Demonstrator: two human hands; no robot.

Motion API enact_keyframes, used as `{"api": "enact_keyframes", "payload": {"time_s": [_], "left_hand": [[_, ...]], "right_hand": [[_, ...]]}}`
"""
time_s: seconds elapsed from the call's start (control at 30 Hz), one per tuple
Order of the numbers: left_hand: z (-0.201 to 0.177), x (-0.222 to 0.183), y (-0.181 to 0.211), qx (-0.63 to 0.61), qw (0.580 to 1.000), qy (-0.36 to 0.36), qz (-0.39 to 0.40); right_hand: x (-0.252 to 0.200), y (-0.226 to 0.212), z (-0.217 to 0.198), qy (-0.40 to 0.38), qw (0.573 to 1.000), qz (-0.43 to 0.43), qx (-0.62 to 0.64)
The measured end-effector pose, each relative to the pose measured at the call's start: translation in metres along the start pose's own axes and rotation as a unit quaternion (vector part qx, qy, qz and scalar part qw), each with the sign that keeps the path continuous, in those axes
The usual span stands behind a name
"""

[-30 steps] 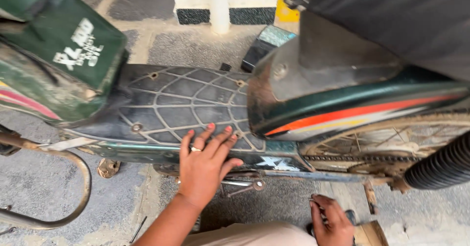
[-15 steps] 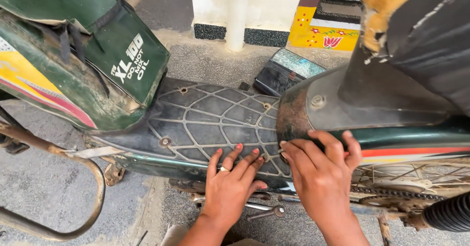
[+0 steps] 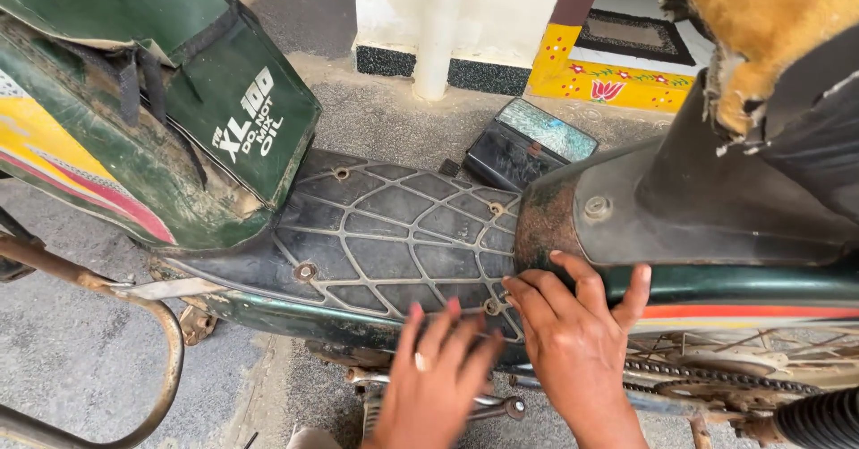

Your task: Replacing or reattaching a chain guard and other body panels on a motorcycle.

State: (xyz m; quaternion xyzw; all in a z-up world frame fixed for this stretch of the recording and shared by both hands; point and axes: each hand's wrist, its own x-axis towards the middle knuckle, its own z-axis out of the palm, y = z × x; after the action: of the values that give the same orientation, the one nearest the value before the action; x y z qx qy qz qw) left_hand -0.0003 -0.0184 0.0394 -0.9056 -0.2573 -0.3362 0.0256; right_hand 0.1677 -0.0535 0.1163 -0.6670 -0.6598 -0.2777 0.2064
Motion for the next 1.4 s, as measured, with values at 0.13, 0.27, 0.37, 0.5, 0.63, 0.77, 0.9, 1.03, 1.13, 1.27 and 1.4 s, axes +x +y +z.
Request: {"api": "enact_keyframes", "payload": {"time_s": [0.13,0.27,0.37,0.5,0.63,0.77,0.9,1.03,1.13,1.27,1.4], "left_hand": [[0.082,-0.052,0.043,-0.305,0.918,0.018,-0.253],[0.235,-0.133,0.078,-0.626,0.443,0.142,-0.626],[0.126,-0.06,0.055,-0.607,0.296,0.082,-0.733],[0.138,-0.046,0.043,-0.594,0.263,0.06,-0.758],[0.145,-0.036,0.043,-0.62,0.221,0.117,-0.744],[0.152,-0.028,0.045,-0.6,0.239,0.111,-0.755],[0.148,-0.024,0.06,-0.636,0.274,0.21,-0.69],[0.161,-0.031,0.063,-0.602,0.327,0.183,-0.705],[0.17,-0.035,0.065,-0.581,0.329,0.173,-0.724],[0.162,-0.031,0.063,-0.58,0.335,0.153,-0.727],[0.191,-0.047,0.066,-0.58,0.366,0.221,-0.694]], "right_hand": [[0.0,0.0,0.004,0.005,1.0,0.009,-0.01],[0.0,-0.001,0.006,0.002,1.0,0.012,-0.018],[-0.001,0.0,0.007,-0.002,1.0,0.005,-0.018],[-0.004,0.003,0.012,0.007,1.0,-0.006,-0.019],[-0.011,0.002,0.023,0.009,0.999,-0.017,-0.035],[-0.019,0.005,0.032,-0.02,0.998,-0.013,-0.066],[-0.021,0.007,0.035,-0.011,0.997,-0.022,-0.08],[-0.023,0.007,0.037,-0.019,0.996,-0.007,-0.081],[-0.022,0.005,0.036,-0.036,0.996,0.004,-0.085],[-0.023,0.004,0.035,-0.054,0.995,0.014,-0.087],[-0.024,0.003,0.039,-0.052,0.995,0.007,-0.081]]}}
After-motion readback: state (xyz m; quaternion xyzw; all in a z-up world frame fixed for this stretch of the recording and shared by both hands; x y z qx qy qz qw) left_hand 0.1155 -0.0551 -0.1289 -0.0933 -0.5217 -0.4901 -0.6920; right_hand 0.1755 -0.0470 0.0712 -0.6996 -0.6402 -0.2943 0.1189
